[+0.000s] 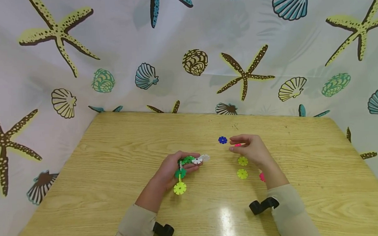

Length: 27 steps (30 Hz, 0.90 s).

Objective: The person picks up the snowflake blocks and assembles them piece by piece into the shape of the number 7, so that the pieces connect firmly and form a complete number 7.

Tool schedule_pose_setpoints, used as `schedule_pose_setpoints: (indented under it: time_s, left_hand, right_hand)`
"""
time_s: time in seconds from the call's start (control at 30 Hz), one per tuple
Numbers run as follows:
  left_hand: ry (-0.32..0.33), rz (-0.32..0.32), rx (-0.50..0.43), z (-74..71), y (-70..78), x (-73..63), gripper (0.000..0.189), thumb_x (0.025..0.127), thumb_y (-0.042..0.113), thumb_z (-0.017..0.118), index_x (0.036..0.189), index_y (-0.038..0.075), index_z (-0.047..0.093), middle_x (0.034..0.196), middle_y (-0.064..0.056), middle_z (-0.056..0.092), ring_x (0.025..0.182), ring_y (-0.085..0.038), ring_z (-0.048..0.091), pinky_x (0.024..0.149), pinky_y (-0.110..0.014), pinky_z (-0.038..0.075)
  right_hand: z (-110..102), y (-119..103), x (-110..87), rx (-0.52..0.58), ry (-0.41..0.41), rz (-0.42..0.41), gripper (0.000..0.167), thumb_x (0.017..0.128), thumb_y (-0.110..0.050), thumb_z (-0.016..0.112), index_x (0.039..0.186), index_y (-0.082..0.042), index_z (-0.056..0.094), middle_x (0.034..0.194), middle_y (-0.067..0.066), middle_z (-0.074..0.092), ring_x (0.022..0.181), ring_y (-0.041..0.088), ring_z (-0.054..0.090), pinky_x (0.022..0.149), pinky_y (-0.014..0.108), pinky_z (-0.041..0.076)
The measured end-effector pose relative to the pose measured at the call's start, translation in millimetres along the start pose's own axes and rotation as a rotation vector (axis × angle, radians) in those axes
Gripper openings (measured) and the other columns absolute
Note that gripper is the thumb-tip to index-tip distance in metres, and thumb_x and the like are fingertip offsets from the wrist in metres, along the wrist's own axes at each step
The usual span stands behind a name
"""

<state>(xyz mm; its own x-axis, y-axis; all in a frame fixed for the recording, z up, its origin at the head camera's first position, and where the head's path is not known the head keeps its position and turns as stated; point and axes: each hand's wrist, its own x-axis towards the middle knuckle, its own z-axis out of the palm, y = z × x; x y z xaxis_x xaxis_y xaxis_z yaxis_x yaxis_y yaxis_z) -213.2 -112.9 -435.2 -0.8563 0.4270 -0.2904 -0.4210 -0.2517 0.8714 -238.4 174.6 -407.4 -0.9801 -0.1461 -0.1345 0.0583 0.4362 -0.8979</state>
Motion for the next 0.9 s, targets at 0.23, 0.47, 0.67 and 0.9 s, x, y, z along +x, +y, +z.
schedule_pose_setpoints:
  time_s: [0.23, 0.47, 0.67, 0.9]
  left_hand:
    - [-0.024, 0.012, 0.024, -0.9, 0.9, -0.6, 0.051, 0.104, 0.020, 0.032, 0.139, -0.013, 0.049, 0.153, -0.027, 0.037, 0.122, -0.032, 0.063, 0.102, -0.032, 0.054]
    - [-0.011, 0.019, 0.037, -1.3, 1.3, -0.6, 0.049, 0.105, 0.020, 0.033, 0.137, -0.012, 0.052, 0.152, -0.026, 0.039, 0.122, -0.033, 0.063, 0.100, -0.031, 0.055]
    - [-0.014, 0.012, 0.046, -2.5, 0.4, -1.4, 0.048, 0.106, 0.021, 0.035, 0.137, -0.011, 0.053, 0.152, -0.026, 0.040, 0.119, -0.032, 0.066, 0.099, -0.031, 0.055]
    - [-0.004, 0.013, 0.031, -2.7, -1.9, -2.3, 0.047, 0.105, 0.020, 0.038, 0.136, -0.012, 0.054, 0.149, -0.028, 0.044, 0.115, -0.030, 0.068, 0.097, -0.030, 0.056]
  right_hand:
    - [-4.5, 3.0, 2.5, -0.030, 0.029, 0.015, 0.041, 0.091, -0.015, 0.074, 0.130, -0.003, 0.065, 0.128, 0.017, 0.067, 0.088, 0.020, 0.059, 0.074, 0.026, 0.057]
    - [-4.2, 12.1, 7.9, 0.001, 0.176, 0.063, 0.042, 0.093, -0.012, 0.070, 0.133, -0.003, 0.063, 0.130, 0.018, 0.066, 0.106, 0.028, 0.059, 0.073, 0.019, 0.050]
    - [-4.4, 20.6, 10.7, 0.061, 0.209, 0.144, 0.045, 0.092, -0.010, 0.070, 0.136, -0.004, 0.061, 0.134, 0.017, 0.064, 0.130, 0.027, 0.052, 0.082, 0.015, 0.049]
    - [-2.2, 28.0, 14.4, 0.077, 0.186, 0.141, 0.049, 0.090, -0.005, 0.071, 0.137, 0.000, 0.059, 0.136, 0.020, 0.062, 0.139, 0.031, 0.045, 0.108, 0.037, 0.047]
